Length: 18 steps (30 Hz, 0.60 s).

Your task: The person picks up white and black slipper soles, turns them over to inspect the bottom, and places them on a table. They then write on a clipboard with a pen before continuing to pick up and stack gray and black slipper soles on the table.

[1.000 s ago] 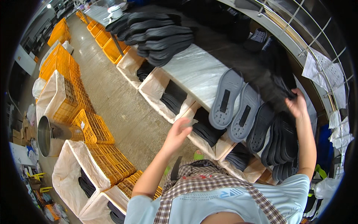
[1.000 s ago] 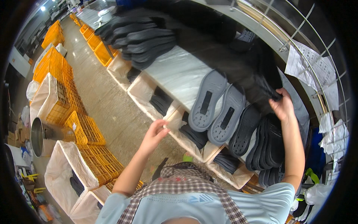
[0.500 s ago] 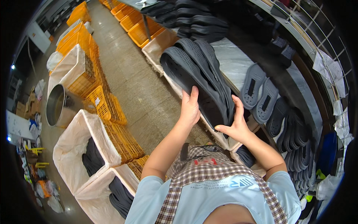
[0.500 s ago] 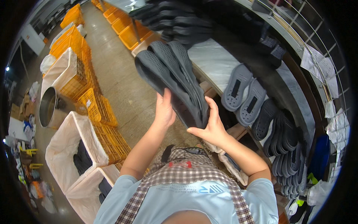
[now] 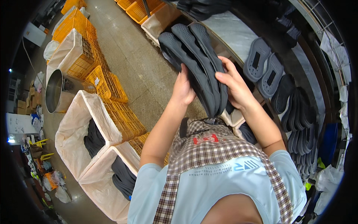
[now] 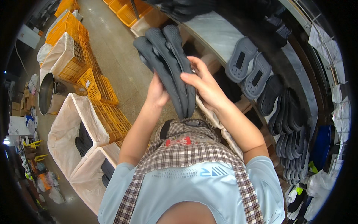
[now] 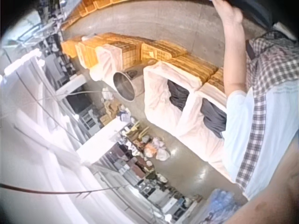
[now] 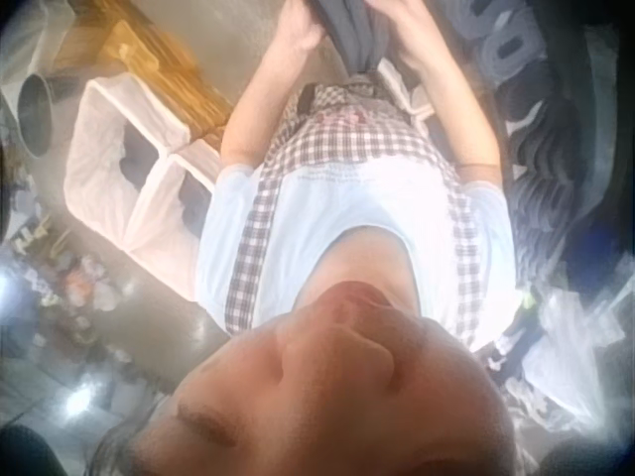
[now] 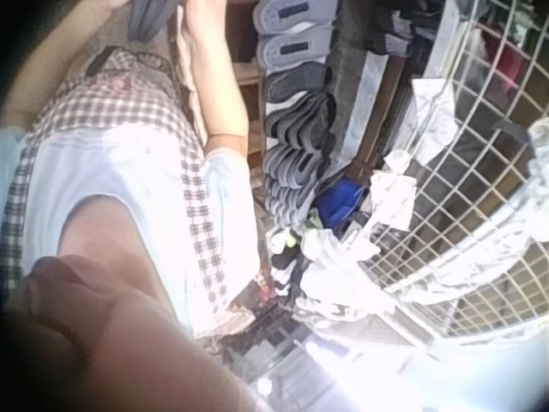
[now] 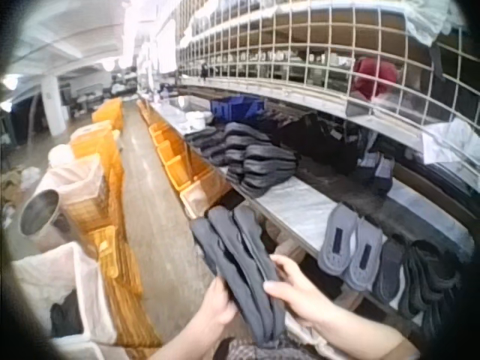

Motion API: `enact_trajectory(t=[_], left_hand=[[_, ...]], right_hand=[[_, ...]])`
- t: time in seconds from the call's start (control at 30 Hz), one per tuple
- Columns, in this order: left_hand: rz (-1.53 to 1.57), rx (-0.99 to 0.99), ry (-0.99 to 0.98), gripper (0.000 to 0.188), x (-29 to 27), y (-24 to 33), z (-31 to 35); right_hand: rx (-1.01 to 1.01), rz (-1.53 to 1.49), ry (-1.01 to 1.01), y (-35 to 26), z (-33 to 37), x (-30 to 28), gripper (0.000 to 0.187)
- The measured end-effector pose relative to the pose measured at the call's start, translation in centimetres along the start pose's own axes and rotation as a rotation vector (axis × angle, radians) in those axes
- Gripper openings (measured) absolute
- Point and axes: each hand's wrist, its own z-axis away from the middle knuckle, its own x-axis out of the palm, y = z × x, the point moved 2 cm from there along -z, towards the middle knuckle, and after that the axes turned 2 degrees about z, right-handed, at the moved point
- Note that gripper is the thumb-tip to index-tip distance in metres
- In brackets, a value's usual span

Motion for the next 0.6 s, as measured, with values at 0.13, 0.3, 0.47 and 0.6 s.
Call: enact_trajectory(t=[0.13,0.3,0.47,0.6], left_hand=[[0.017,-0.036,0.037,0.072,-0.7,-0.8,0.2],[0.052,-0.095,0.034,0.071,-1.4,-1.6,0.2],[-0.049,-0.052,0.031,0.068,-1.3,-1.4,0.2],[-0.194,-0.041,0.023,0.066,-1.2,-1.4,0.4]], right_hand=[[0.092,0.029,0.047,0.3,-0.5,0.0,0.063],[0.131,0.019,0.058,1.1,-0.5,-0.7,0.065],[0.180,0.015,0.064,0.9,-0.3,-1.7,0.074],[0.141,0.067,-0.005,0.6,-0.5,-2.3,0.074]])
